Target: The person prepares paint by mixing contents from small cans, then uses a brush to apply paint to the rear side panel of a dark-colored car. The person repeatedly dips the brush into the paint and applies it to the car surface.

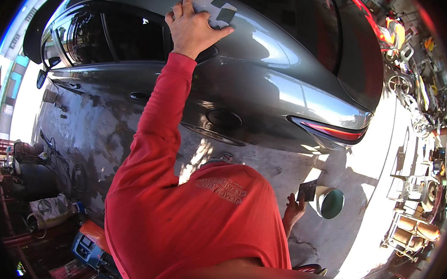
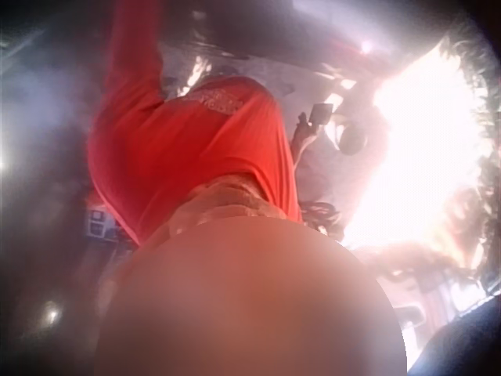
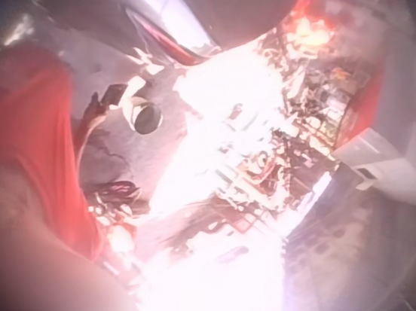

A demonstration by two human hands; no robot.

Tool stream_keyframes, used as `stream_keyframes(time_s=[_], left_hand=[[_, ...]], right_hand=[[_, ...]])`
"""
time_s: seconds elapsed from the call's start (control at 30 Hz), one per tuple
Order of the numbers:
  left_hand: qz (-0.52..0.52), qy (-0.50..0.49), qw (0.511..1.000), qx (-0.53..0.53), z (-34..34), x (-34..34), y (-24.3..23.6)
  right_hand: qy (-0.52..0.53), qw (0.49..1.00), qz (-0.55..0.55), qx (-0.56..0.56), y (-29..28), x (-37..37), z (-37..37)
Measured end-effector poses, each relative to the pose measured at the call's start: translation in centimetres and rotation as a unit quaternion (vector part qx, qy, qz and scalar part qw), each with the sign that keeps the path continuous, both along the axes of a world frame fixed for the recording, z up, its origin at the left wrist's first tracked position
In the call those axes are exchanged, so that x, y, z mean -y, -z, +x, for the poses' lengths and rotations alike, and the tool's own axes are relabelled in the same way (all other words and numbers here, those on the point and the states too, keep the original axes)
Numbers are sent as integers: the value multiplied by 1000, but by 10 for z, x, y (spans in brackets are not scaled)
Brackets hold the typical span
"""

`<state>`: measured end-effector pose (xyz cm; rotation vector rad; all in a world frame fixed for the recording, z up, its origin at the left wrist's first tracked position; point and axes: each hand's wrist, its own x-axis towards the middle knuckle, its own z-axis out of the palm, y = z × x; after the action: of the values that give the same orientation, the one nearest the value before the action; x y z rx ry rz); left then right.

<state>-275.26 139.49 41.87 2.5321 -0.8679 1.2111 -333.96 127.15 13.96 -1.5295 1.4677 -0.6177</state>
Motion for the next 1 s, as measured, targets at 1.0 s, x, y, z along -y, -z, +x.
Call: stream_keyframes(time_s=[1.0], left_hand=[[-135,85,987,20,0,-27,57]], right_hand=[[-37,997,-23,-58,9,34,-7]])
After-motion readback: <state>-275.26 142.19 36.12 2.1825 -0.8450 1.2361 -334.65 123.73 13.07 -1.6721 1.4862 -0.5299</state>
